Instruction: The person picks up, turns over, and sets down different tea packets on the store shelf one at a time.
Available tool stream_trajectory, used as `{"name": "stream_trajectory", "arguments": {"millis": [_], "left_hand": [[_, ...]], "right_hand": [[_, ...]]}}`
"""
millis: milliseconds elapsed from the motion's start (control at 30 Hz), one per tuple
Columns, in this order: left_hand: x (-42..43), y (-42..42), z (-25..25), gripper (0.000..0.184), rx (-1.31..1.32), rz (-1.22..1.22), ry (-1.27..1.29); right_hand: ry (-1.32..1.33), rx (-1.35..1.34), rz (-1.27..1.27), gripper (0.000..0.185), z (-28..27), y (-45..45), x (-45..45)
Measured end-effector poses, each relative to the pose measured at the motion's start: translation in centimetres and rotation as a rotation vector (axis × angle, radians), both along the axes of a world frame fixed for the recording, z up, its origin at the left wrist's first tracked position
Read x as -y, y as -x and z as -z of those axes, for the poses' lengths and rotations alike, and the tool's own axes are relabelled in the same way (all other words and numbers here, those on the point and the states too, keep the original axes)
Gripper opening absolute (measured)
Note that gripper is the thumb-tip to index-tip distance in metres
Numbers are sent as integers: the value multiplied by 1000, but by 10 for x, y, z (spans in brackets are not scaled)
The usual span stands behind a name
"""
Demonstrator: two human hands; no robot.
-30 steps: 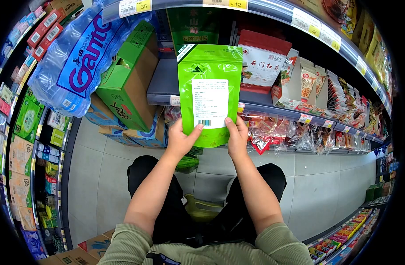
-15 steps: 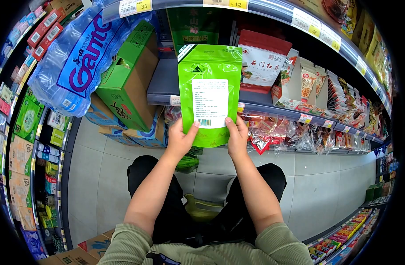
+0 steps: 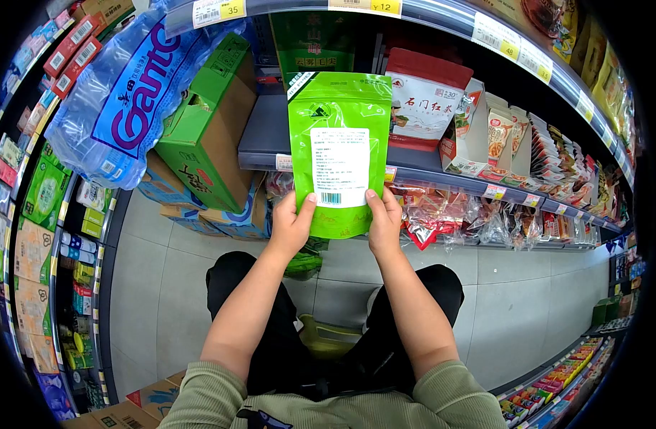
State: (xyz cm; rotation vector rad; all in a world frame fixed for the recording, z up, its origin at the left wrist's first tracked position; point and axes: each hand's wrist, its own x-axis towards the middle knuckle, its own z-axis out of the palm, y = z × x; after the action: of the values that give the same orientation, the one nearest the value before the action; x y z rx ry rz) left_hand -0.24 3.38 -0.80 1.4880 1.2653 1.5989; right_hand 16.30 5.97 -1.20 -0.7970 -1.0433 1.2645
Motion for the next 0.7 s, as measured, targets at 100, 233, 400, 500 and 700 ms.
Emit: {"name": "stream_trajectory", "arguments": {"millis": [100, 233, 400, 500, 700], "left_hand": [[-1, 2, 4, 23, -2, 8, 13], [0, 1, 2, 23, 5, 15, 10], [0, 0, 0, 23, -9, 10, -3], [-1, 0, 1, 23, 5, 16, 3], [-2, 1, 5, 23, 13, 14, -2]], "right_hand": [[9, 0, 6, 28, -1, 1, 0], [-1, -6, 20, 24, -1, 1, 0], [12, -13, -2, 28, 0, 0, 0], [15, -7, -5, 27, 0, 0, 0], [28, -21, -1, 27, 0, 1, -1]]}}
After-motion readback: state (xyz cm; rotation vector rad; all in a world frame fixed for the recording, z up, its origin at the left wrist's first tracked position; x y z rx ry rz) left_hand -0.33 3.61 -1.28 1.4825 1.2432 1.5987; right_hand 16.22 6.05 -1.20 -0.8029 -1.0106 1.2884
